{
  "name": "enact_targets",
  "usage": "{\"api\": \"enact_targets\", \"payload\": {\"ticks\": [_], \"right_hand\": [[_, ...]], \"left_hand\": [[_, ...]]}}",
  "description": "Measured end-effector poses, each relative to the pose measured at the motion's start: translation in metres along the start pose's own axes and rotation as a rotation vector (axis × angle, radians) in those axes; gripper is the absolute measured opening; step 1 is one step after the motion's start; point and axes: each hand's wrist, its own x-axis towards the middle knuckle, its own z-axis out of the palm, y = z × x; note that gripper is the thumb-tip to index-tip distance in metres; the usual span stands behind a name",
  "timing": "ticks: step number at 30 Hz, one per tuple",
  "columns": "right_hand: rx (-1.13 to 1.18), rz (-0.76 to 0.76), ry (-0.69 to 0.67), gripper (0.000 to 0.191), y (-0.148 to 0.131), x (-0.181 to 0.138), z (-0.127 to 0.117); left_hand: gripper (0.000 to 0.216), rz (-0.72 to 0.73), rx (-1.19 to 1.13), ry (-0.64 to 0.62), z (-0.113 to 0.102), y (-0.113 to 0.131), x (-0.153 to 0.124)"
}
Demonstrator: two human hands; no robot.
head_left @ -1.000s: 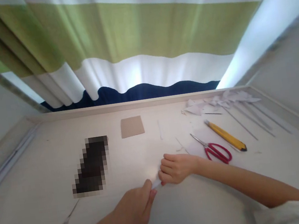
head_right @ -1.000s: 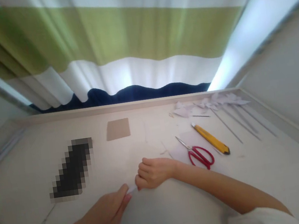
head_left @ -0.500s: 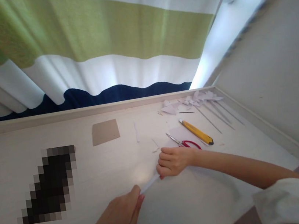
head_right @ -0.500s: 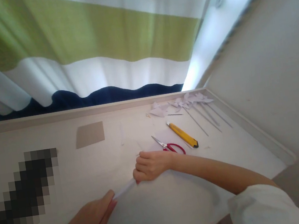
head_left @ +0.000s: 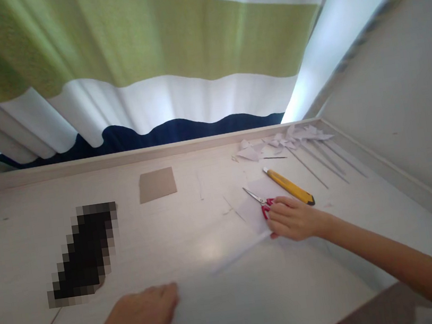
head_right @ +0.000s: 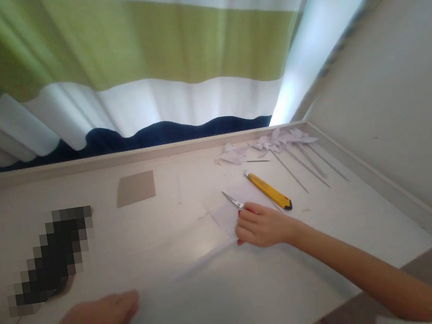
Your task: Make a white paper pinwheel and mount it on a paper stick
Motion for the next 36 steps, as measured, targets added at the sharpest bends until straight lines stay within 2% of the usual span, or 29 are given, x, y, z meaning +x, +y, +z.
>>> {"api": "enact_targets", "payload": {"ticks": [1,2,3,5,6,8,11,13,17,20,22,26,32,36], "right_hand": [[0.006,0.045,-0.030,0.026,-0.003,-0.006,0.000],[0.021,0.068,-0.054,0.027,-0.007,-0.010,0.000],[0.043,0.072,-0.080,0.027,-0.013,-0.011,0.001],[0.087,0.055,-0.120,0.024,-0.026,-0.006,0.003],[0.098,0.054,-0.130,0.022,-0.032,-0.001,0.005],[0.102,0.088,-0.140,0.019,-0.043,0.009,0.008],[0.097,0.155,-0.127,0.020,-0.054,0.016,0.011],[0.105,0.189,-0.115,0.022,-0.060,0.017,0.014],[0.144,0.232,-0.095,0.029,-0.067,0.021,0.021],[0.174,0.237,-0.073,0.036,-0.067,0.026,0.026],[0.186,0.262,-0.063,0.039,-0.065,0.028,0.027],[0.206,0.358,-0.051,0.036,-0.060,0.026,0.027],[0.242,0.541,-0.032,0.029,-0.044,0.023,0.025],[0.297,0.675,0.011,0.026,-0.034,0.023,0.024]], "left_hand": [[0.038,-0.095,0.092,0.039,-0.001,-0.006,0.000],[0.037,-0.116,0.147,0.102,-0.002,-0.011,0.004],[0.033,-0.057,0.165,0.185,-0.003,-0.014,0.011],[0.033,0.198,0.197,0.367,-0.007,-0.017,0.034],[0.036,0.344,0.207,0.397,-0.009,-0.016,0.048],[0.045,0.606,0.223,0.365,-0.014,-0.014,0.076],[0.055,0.782,0.259,0.321,-0.020,-0.011,0.106],[0.053,0.765,0.286,0.367,-0.022,-0.011,0.118],[0.036,0.578,0.270,0.519,-0.027,-0.013,0.137],[0.025,0.498,0.244,0.562,-0.034,-0.013,0.152],[0.028,0.466,0.227,0.579,-0.039,-0.011,0.160],[0.035,0.455,0.203,0.589,-0.043,-0.005,0.165],[0.023,0.471,0.170,0.599,-0.037,0.002,0.170],[0.019,0.481,0.102,0.607,-0.038,0.004,0.161]]}}
